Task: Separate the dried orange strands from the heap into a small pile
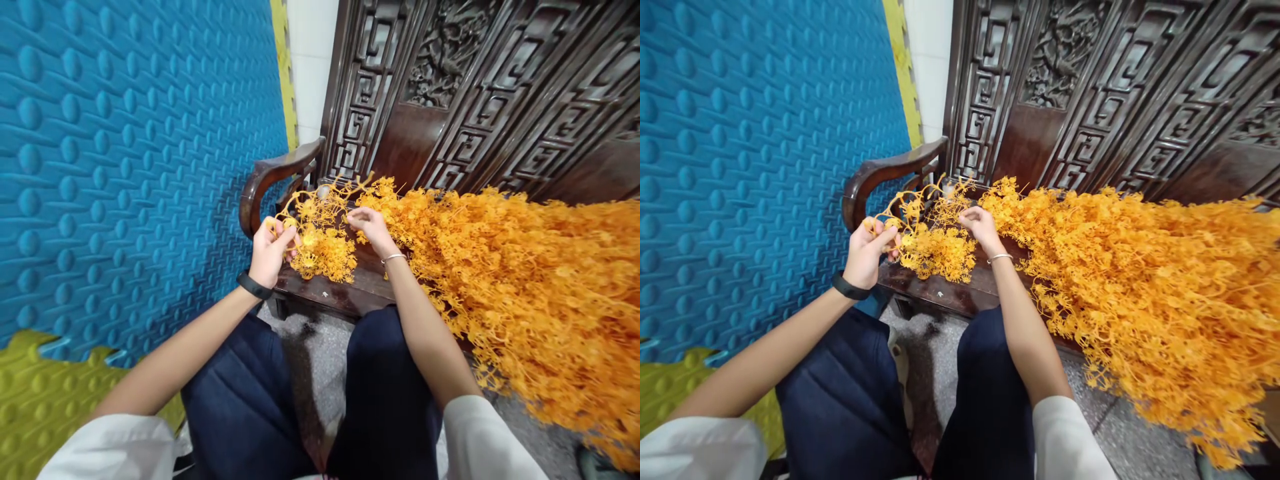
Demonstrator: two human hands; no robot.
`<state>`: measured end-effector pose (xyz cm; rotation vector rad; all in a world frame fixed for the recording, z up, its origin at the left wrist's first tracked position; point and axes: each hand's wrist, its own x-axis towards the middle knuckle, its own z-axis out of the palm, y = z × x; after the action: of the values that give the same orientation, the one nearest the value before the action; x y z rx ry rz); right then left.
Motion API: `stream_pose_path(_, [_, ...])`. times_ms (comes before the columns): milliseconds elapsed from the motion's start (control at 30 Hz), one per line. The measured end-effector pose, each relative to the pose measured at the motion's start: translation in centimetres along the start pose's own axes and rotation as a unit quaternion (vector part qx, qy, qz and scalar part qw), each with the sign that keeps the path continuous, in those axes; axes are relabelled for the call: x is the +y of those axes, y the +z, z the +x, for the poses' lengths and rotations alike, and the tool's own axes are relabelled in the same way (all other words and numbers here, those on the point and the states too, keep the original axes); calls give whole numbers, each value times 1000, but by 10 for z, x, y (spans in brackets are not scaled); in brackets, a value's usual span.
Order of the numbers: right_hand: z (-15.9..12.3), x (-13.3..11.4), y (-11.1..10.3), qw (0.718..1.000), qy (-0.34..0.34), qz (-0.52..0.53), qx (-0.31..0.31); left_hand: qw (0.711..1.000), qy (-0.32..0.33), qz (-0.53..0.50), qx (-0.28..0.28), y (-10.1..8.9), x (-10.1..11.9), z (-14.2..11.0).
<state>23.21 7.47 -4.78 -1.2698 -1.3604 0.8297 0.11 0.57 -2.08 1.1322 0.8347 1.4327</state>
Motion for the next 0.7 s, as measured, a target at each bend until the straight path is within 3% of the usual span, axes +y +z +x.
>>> stream_pose_path(200, [3, 21, 9, 993, 41, -112, -21, 998, -10, -18, -56, -3, 4, -4])
stream_pose_path(400, [4, 22, 14, 993, 44, -109, -8, 996, 20, -7, -83, -1, 6, -9])
stream_pose_path(467, [-1, 10, 12, 998, 39, -44, -25, 995, 29, -1, -95, -1, 7, -11])
stream_pose_path(533, [-10, -7, 10, 993, 28, 72, -89, 994, 38, 4, -104, -2, 7, -12])
stream_pose_path(600, [-21, -26, 12, 969, 14, 162, -187, 993, 43, 9, -108, -3, 7, -12])
stream_pose_path(700, [-39, -48, 20, 944, -5, 161, -287, 993, 34, 15, -111, -4, 7, -12])
